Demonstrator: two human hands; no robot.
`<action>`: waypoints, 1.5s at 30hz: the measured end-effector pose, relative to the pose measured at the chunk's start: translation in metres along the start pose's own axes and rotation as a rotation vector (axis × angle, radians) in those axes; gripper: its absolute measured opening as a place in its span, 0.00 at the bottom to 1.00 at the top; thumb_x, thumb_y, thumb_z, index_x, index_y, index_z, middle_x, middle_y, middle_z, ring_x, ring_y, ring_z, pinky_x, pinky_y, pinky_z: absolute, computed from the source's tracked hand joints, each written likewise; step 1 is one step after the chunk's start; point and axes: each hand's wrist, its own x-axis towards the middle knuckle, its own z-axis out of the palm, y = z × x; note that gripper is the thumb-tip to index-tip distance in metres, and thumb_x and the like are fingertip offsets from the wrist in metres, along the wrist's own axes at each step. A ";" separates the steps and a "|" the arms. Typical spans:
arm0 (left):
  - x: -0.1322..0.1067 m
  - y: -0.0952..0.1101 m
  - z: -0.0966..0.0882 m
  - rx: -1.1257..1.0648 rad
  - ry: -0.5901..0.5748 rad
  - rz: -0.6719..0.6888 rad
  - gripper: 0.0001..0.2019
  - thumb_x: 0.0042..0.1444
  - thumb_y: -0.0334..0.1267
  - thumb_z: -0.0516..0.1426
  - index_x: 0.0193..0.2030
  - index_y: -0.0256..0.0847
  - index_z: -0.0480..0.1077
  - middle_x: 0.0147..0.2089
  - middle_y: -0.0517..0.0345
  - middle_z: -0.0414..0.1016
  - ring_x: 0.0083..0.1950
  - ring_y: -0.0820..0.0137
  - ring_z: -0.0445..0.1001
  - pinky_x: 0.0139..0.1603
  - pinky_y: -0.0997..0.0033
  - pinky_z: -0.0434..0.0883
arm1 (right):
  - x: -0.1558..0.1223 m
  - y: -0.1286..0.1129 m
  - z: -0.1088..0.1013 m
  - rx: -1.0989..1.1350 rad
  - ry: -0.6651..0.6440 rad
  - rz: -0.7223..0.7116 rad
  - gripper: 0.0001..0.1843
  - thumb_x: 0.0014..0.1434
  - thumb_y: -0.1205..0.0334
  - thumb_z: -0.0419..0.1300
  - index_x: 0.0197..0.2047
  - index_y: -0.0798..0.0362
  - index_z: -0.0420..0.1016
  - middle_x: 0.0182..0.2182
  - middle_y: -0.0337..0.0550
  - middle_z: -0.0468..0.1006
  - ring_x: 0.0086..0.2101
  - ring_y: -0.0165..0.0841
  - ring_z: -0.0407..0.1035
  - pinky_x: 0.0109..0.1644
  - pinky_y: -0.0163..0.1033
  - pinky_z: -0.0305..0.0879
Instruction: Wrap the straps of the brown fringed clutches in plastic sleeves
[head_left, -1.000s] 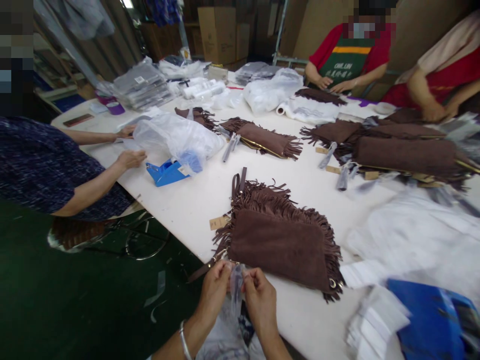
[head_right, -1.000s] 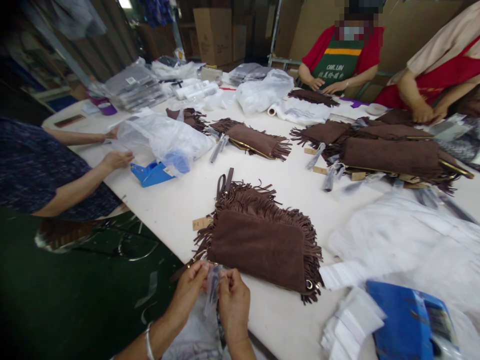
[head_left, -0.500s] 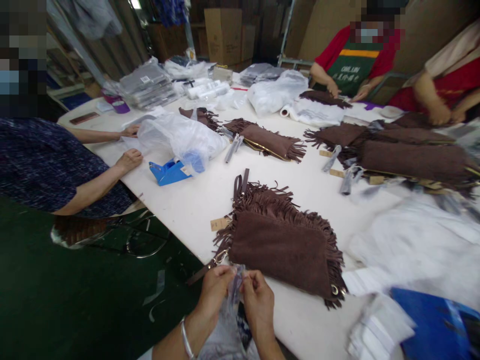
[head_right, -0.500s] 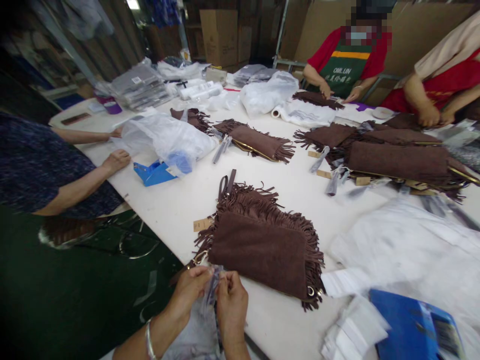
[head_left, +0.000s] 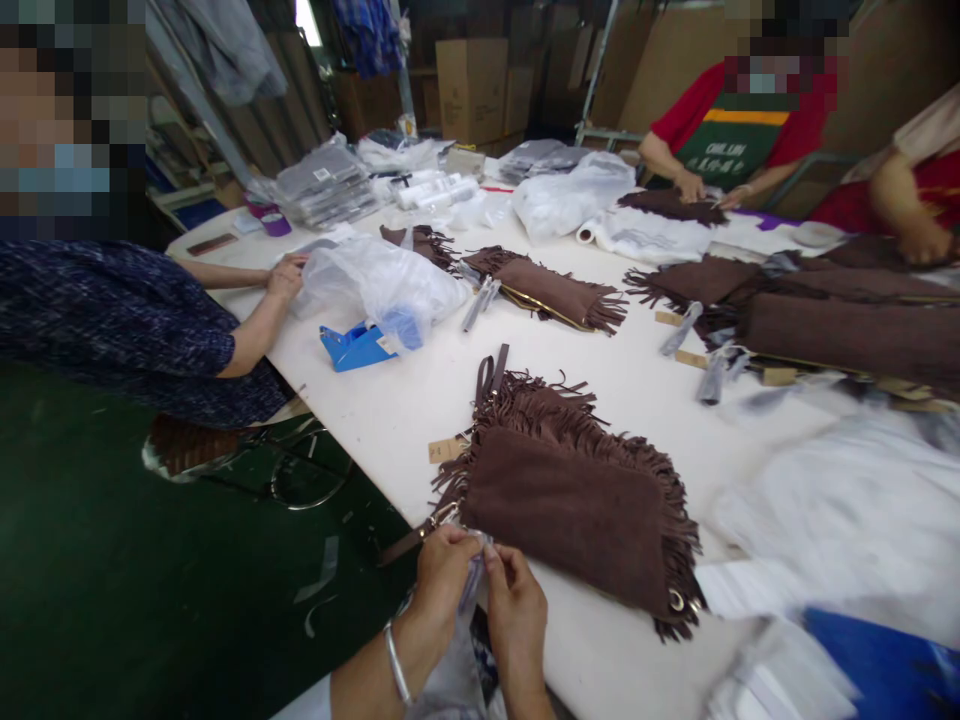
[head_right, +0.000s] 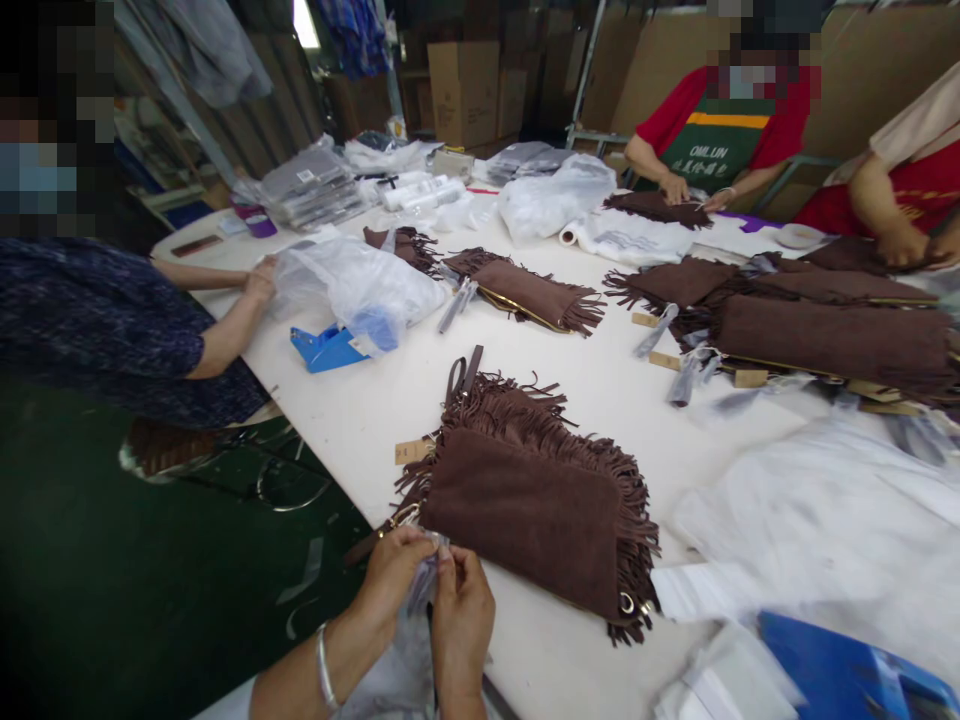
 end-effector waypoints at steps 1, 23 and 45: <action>0.000 0.001 -0.001 0.018 -0.002 0.010 0.08 0.37 0.37 0.64 0.21 0.35 0.70 0.21 0.58 0.70 0.23 0.71 0.67 0.24 0.73 0.61 | 0.000 0.000 0.001 0.015 0.007 0.006 0.17 0.59 0.47 0.52 0.36 0.50 0.75 0.34 0.42 0.80 0.36 0.38 0.73 0.41 0.36 0.63; -0.007 -0.008 -0.005 -0.063 0.050 -0.080 0.15 0.38 0.42 0.67 0.30 0.33 0.73 0.28 0.50 0.75 0.26 0.67 0.71 0.27 0.71 0.65 | 0.003 0.004 0.013 -0.042 0.097 0.024 0.18 0.58 0.45 0.52 0.35 0.50 0.73 0.32 0.43 0.80 0.34 0.39 0.73 0.39 0.38 0.64; -0.008 0.004 -0.008 0.283 -0.079 0.304 0.07 0.53 0.41 0.57 0.30 0.40 0.72 0.30 0.54 0.74 0.33 0.65 0.71 0.36 0.70 0.65 | -0.003 0.000 0.011 0.024 0.071 -0.053 0.17 0.60 0.48 0.53 0.40 0.52 0.75 0.37 0.46 0.81 0.37 0.39 0.74 0.42 0.38 0.66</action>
